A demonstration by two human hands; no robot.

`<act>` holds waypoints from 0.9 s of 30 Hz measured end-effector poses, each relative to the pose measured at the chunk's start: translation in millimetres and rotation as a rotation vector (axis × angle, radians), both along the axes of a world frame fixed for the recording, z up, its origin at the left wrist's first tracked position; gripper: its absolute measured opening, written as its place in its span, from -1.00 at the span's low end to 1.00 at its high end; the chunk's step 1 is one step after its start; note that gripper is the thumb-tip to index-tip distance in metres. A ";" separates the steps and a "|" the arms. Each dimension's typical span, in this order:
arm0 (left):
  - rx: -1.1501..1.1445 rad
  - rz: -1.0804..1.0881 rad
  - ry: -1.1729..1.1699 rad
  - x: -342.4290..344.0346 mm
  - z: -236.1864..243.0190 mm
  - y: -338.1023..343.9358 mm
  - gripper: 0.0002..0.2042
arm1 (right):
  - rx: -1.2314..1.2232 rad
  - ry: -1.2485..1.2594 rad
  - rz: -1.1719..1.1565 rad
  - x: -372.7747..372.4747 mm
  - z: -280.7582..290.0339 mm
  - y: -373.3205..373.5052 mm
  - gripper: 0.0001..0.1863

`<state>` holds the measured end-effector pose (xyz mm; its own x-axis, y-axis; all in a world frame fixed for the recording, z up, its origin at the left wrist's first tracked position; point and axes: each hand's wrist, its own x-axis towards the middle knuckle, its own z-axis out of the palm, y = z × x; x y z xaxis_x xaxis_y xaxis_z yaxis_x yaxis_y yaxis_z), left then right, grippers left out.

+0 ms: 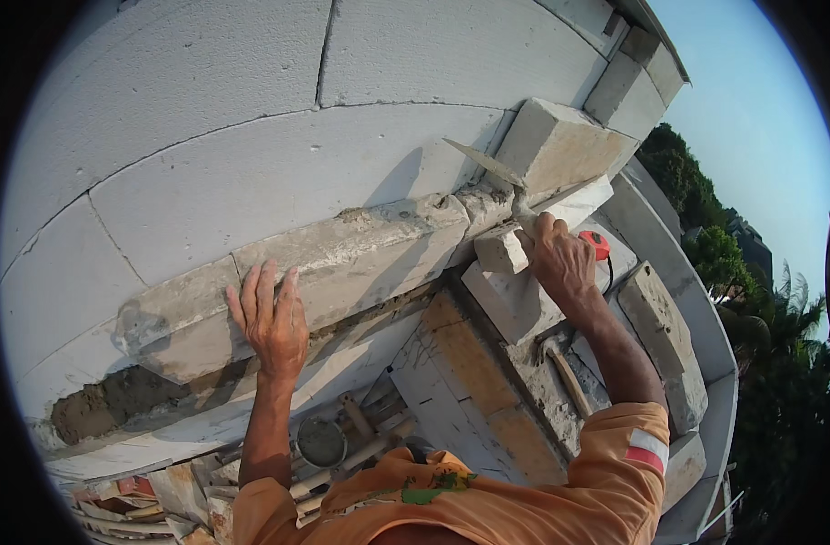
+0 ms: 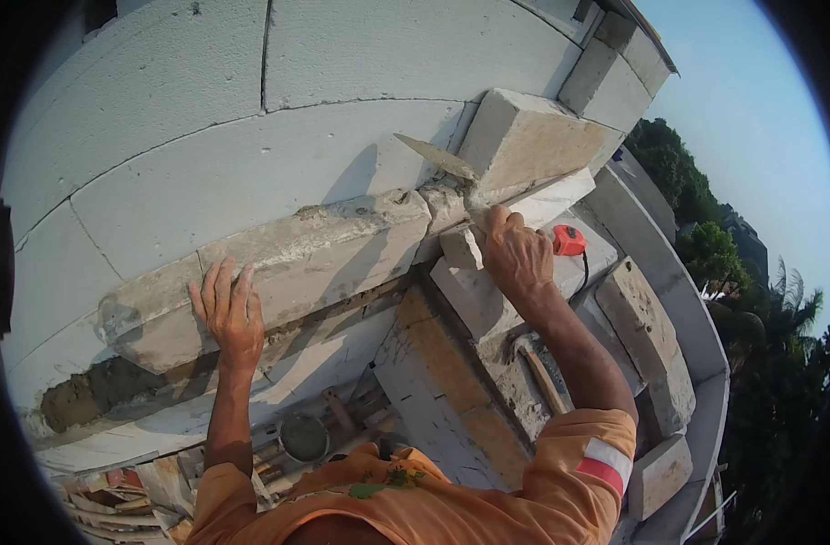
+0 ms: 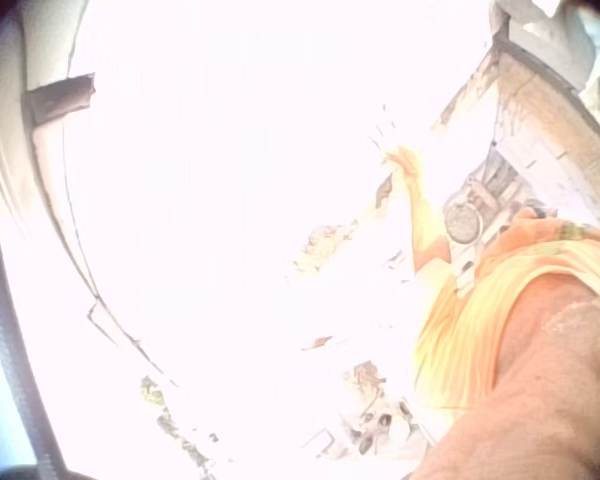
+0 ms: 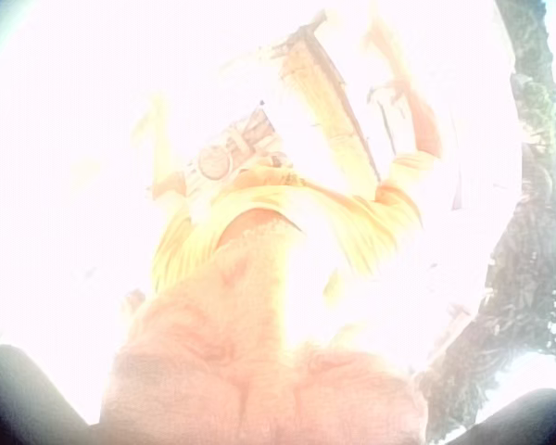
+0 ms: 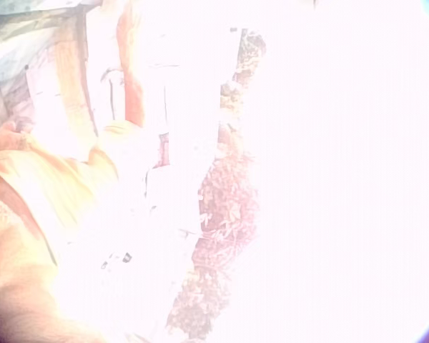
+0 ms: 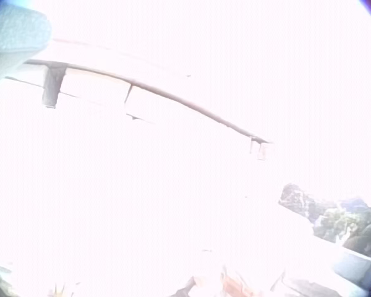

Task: The person applies mortar onto a wall ledge using a trowel, positions a stone block on top, and uses a hammer to tap the block firmly into place.

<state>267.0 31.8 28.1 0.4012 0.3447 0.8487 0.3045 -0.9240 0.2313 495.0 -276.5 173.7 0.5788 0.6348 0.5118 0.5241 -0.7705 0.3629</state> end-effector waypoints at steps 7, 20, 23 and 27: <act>0.005 0.002 -0.021 -0.6 -4.7 -1.5 -0.62 | -0.111 0.066 -0.044 6.7 4.1 -6.3 -0.69; 0.020 -0.005 -0.020 -3.1 -8.8 0.7 -0.63 | -0.045 -0.044 0.082 3.0 1.2 8.0 -0.66; -0.006 -0.038 -0.018 -4.9 -9.5 -3.0 -0.61 | -0.169 0.045 -0.080 36.4 -18.7 -19.8 -0.64; -0.004 -0.017 -0.020 -4.2 -3.8 -1.1 -0.56 | -0.124 -0.001 -0.046 -6.1 1.9 0.6 -0.65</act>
<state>262.8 30.8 24.3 0.3897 0.3416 0.8553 0.2840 -0.9280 0.2412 489.0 -275.8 175.6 0.6083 0.6664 0.4312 0.4891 -0.7426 0.4575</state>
